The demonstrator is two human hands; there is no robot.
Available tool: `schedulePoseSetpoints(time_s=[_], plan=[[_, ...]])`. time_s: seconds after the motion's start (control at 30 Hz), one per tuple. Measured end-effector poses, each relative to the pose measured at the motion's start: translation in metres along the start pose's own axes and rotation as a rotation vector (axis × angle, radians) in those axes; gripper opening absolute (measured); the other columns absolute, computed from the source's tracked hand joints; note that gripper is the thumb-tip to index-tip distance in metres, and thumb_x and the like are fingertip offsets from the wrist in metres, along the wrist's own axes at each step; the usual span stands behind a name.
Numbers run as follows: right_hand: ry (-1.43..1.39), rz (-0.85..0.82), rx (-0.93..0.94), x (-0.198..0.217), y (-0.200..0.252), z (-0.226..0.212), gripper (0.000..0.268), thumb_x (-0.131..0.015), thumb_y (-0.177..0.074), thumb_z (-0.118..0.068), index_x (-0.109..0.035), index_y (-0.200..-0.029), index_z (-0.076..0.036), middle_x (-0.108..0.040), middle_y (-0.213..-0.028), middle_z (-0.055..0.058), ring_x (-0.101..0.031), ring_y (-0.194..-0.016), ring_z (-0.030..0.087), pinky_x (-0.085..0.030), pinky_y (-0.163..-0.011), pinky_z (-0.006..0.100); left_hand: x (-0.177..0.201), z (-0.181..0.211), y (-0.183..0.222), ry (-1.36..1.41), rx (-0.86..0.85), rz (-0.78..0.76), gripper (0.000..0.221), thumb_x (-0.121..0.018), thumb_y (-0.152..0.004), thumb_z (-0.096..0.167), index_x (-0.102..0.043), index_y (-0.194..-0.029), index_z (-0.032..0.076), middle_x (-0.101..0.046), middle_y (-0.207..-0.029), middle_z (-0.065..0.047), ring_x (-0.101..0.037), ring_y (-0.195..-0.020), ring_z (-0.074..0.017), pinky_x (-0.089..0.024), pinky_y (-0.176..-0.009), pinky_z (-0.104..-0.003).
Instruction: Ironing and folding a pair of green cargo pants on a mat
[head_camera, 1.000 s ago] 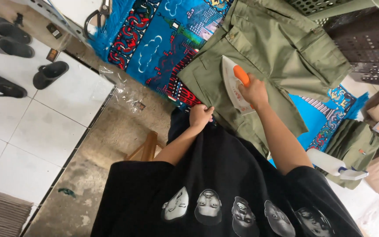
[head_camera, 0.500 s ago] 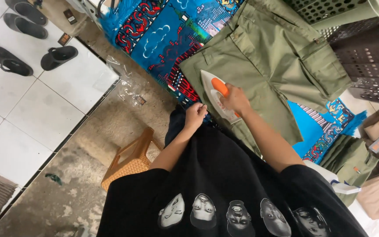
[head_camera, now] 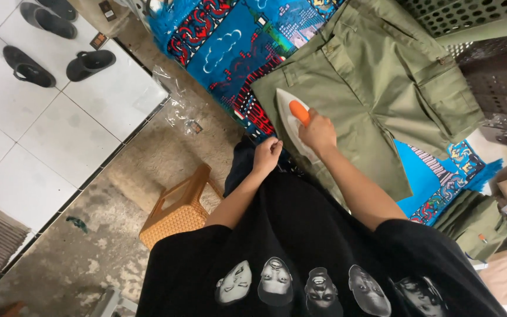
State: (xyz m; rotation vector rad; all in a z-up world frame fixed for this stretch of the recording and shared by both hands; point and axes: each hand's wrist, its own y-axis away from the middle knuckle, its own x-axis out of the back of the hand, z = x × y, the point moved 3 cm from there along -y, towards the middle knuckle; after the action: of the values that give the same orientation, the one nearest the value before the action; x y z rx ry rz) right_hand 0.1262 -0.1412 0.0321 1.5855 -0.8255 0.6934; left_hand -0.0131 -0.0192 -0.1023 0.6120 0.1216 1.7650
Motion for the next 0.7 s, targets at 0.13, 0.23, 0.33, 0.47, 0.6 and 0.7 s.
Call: schedulePoseSetpoints(time_s=[0.13, 0.23, 0.33, 0.47, 0.6, 0.7], plan=[[-0.061, 0.055, -0.002, 0.003, -0.040, -0.006, 0.045, -0.061, -0.086, -0.027, -0.065, -0.126, -0.007, -0.073, -0.104, 0.027, -0.072, -0.102, 0.047, -0.059, -0.087, 0.056, 0.001, -0.006, 0.002, 0.044, -0.012, 0.005, 0.029, -0.069, -0.094, 0.033, -0.074, -0.100, 0.005, -0.073, -0.082, -0.018, -0.072, -0.082, -0.0371, -0.058, -0.070, -0.046], [-0.091, 0.056, -0.010, -0.003, -0.027, 0.005, 0.048, -0.062, -0.085, -0.030, -0.063, -0.129, -0.010, -0.072, -0.105, 0.026, -0.071, -0.103, 0.048, -0.059, -0.089, 0.057, 0.007, -0.004, 0.001, 0.042, -0.031, 0.008, 0.029, -0.071, -0.095, 0.033, -0.074, -0.100, 0.005, -0.073, -0.080, -0.017, -0.073, -0.081, -0.0350, -0.059, -0.070, -0.043], [-0.074, -0.043, -0.037, 0.003, 0.019, 0.016, 0.048, -0.064, -0.083, -0.033, -0.067, -0.126, -0.012, -0.074, -0.106, 0.025, -0.072, -0.104, 0.045, -0.059, -0.087, 0.057, 0.005, -0.003, -0.002, 0.046, 0.007, -0.032, 0.028, -0.069, -0.095, 0.037, -0.074, -0.098, 0.010, -0.074, -0.075, -0.009, -0.073, -0.079, -0.0277, -0.059, -0.071, -0.039], [-0.050, -0.047, -0.085, 0.004, 0.014, 0.010, 0.049, -0.062, -0.082, -0.032, -0.066, -0.127, -0.013, -0.074, -0.105, 0.024, -0.072, -0.102, 0.046, -0.060, -0.088, 0.055, 0.007, -0.001, 0.001, 0.045, 0.008, -0.055, 0.030, -0.068, -0.096, 0.038, -0.073, -0.099, 0.009, -0.073, -0.072, -0.009, -0.073, -0.076, -0.0279, -0.059, -0.069, -0.040], [-0.114, 0.029, -0.105, 0.011, -0.026, -0.008, 0.045, -0.058, -0.084, -0.030, -0.067, -0.125, -0.013, -0.073, -0.104, 0.024, -0.072, -0.102, 0.045, -0.059, -0.088, 0.055, 0.008, -0.006, -0.004, 0.027, -0.008, -0.070, 0.025, -0.068, -0.095, 0.038, -0.072, -0.093, 0.013, -0.072, -0.070, -0.005, -0.072, -0.076, -0.0268, -0.059, -0.069, -0.040], [-0.141, 0.004, -0.110, -0.004, -0.015, 0.004, 0.047, -0.058, -0.083, -0.032, -0.068, -0.125, -0.015, -0.074, -0.104, 0.024, -0.072, -0.103, 0.045, -0.059, -0.087, 0.056, 0.004, -0.014, -0.006, 0.029, -0.005, -0.073, 0.024, -0.069, -0.095, 0.037, -0.071, -0.092, 0.014, -0.072, -0.070, -0.005, -0.072, -0.076, -0.0265, -0.059, -0.070, -0.039]])
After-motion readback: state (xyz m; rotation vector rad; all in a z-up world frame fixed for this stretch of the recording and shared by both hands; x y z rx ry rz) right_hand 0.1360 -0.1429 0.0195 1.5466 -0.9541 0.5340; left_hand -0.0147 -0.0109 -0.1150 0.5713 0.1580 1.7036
